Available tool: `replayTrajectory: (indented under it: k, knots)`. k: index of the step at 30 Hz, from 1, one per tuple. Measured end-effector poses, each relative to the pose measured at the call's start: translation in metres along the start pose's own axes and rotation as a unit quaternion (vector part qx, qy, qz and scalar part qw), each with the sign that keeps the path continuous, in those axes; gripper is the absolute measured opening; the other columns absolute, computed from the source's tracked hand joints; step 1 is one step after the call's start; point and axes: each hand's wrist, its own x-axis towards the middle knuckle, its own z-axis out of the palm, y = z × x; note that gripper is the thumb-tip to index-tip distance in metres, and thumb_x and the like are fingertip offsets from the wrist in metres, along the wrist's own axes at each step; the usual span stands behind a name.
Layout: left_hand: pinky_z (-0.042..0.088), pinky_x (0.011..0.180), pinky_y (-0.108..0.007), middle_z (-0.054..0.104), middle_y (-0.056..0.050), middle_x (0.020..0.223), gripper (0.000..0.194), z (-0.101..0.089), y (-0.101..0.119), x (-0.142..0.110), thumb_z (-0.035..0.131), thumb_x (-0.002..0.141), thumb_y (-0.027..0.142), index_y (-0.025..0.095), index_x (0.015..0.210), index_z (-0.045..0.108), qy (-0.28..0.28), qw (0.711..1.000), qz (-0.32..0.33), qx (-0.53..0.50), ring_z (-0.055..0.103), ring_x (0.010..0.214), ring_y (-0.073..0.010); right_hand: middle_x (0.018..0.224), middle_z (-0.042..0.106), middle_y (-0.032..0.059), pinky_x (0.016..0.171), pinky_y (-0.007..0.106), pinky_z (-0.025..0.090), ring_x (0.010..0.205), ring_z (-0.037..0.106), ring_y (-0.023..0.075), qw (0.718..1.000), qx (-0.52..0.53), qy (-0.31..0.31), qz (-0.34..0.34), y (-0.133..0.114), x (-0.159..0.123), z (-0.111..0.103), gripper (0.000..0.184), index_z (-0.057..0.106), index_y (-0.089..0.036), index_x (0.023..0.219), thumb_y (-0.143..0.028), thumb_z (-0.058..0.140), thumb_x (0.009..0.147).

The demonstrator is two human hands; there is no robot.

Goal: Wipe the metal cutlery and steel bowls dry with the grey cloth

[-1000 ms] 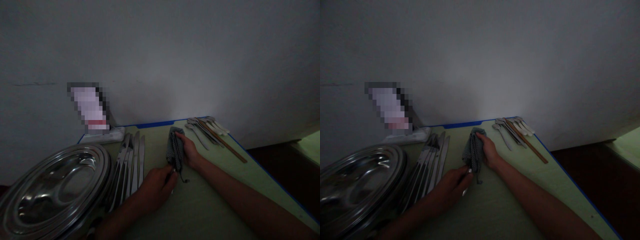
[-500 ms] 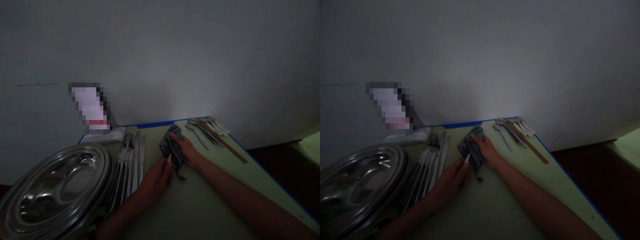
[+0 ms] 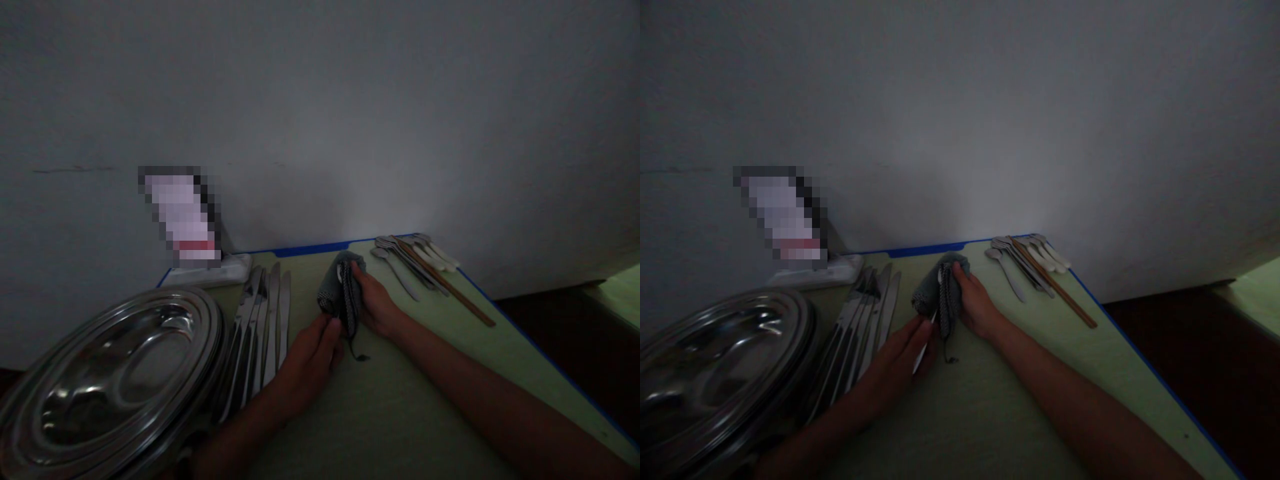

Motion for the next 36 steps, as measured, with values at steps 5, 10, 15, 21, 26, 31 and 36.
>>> replayTrajectory:
  k: [5,10,15,21,26,31,36]
  knots:
    - [0.03,0.044,-0.022,0.04,0.007,0.049,0.042,0.0,-0.004,-0.001,0.026,0.09,0.053,0.019,0.078,0.049,0.027,0.996,-0.025,-0.086,0.036,0.044,-0.01,0.069,0.069,0.0015,0.081,0.03,0.048,0.084,0.064,0.0179,0.999,0.026,-0.033,0.031,-0.002,-0.002,0.0,0.025,0.064,-0.019,0.077,-0.043,0.058,0.077]
    - [0.028,0.041,-0.02,0.04,0.007,0.047,0.044,0.0,-0.011,0.0,0.028,0.087,0.056,0.02,0.069,0.044,0.06,0.984,-0.044,-0.163,0.033,0.04,-0.0082,0.074,0.07,0.0022,0.085,0.035,0.046,0.089,0.064,0.0201,0.993,0.065,-0.084,0.06,-0.003,-0.001,-0.002,0.033,0.065,-0.02,0.084,-0.05,0.053,0.077]
    - [0.022,0.036,-0.019,0.034,0.008,0.041,0.045,0.0,-0.009,0.002,0.025,0.086,0.058,0.022,0.063,0.035,0.057,0.971,-0.027,-0.231,0.029,0.035,-0.0074,0.079,0.071,0.0031,0.088,0.038,0.044,0.095,0.062,0.0219,0.992,0.075,-0.093,0.05,-0.003,0.001,-0.005,0.038,0.066,-0.022,0.086,-0.054,0.049,0.076]
    - [0.017,0.033,-0.017,0.028,0.009,0.039,0.049,0.0,-0.006,0.003,0.026,0.084,0.06,0.021,0.056,0.031,0.076,0.967,-0.066,-0.234,0.023,0.033,-0.0049,0.078,0.07,0.0031,0.089,0.039,0.043,0.096,0.061,0.0235,0.991,0.06,-0.11,0.035,-0.006,-0.004,-0.003,0.034,0.067,-0.023,0.082,-0.053,0.057,0.068]
    - [0.021,0.032,-0.016,0.029,0.01,0.041,0.04,0.001,-0.002,0.004,0.036,0.084,0.051,0.021,0.057,0.032,0.103,0.972,-0.05,-0.207,0.026,0.032,-0.0044,0.078,0.071,0.0038,0.089,0.042,0.043,0.097,0.061,0.0248,0.991,0.059,-0.115,0.035,-0.007,-0.005,-0.006,0.037,0.067,-0.023,0.078,-0.056,0.054,0.069]
    - [0.025,0.032,-0.016,0.038,0.01,0.049,0.027,0.002,0.0,0.003,0.037,0.085,0.04,0.02,0.068,0.039,0.117,0.976,-0.027,-0.183,0.032,0.033,-0.0045,0.079,0.071,0.0026,0.088,0.041,0.044,0.095,0.061,0.0239,0.987,0.098,-0.12,0.036,-0.009,0.0,-0.012,0.034,0.066,-0.024,0.072,-0.056,0.054,0.07]
    - [0.025,0.032,-0.015,0.039,0.009,0.053,0.022,0.004,0.003,0.0,0.037,0.086,0.038,0.019,0.082,0.046,0.098,0.982,-0.014,-0.162,0.032,0.036,-0.0048,0.079,0.071,0.0041,0.086,0.042,0.044,0.094,0.061,0.025,0.987,0.104,-0.119,0.013,-0.01,0.002,-0.011,0.037,0.065,-0.024,0.075,-0.058,0.053,0.07]
